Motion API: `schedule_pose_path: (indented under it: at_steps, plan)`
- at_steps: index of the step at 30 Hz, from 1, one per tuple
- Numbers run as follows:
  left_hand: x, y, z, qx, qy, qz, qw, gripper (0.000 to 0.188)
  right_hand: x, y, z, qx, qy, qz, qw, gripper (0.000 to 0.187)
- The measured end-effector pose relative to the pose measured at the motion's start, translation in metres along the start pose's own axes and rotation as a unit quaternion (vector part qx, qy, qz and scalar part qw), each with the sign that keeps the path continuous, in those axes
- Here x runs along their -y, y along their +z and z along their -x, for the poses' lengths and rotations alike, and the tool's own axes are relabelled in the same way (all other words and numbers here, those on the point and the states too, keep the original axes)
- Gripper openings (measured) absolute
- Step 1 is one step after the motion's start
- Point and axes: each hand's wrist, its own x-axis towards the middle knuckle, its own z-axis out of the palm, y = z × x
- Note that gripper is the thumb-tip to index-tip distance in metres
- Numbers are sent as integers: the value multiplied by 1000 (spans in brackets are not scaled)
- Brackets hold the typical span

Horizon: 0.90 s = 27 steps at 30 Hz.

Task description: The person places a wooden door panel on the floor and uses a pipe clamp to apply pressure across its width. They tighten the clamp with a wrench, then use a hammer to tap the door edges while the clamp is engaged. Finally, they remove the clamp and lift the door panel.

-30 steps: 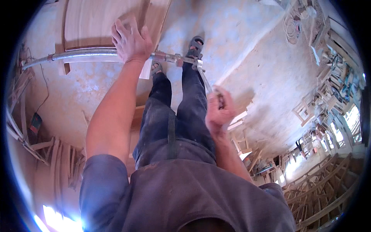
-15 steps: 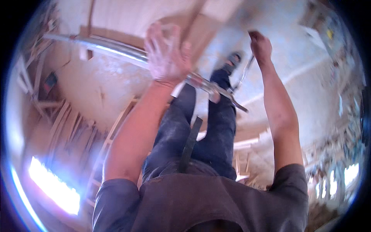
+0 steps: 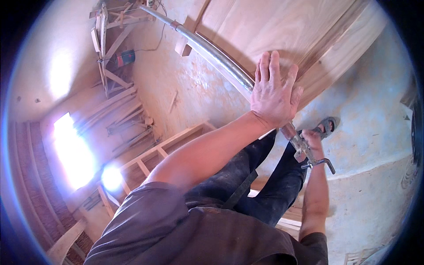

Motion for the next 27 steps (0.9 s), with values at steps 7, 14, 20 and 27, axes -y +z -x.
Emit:
schedule_pose_path:
  at_steps: [7, 14, 20, 27]
  plan:
    - [-3, 4, 0, 7, -17, 27, 999, 55, -12, 135, 117, -59, 177, -478, 858, 63]
    - [2, -8, 6, 19, -33, 36, 999, 56, 83, 221, 247, -22, 80, -579, 811, 77]
    - [3, -5, 3, 40, -44, 45, 997, 53, 171, 219, 296, -103, 86, -524, 841, 57]
    - [5, -10, 0, 60, -50, 29, 997, 53, 192, 227, 286, -304, 192, -490, 794, 29]
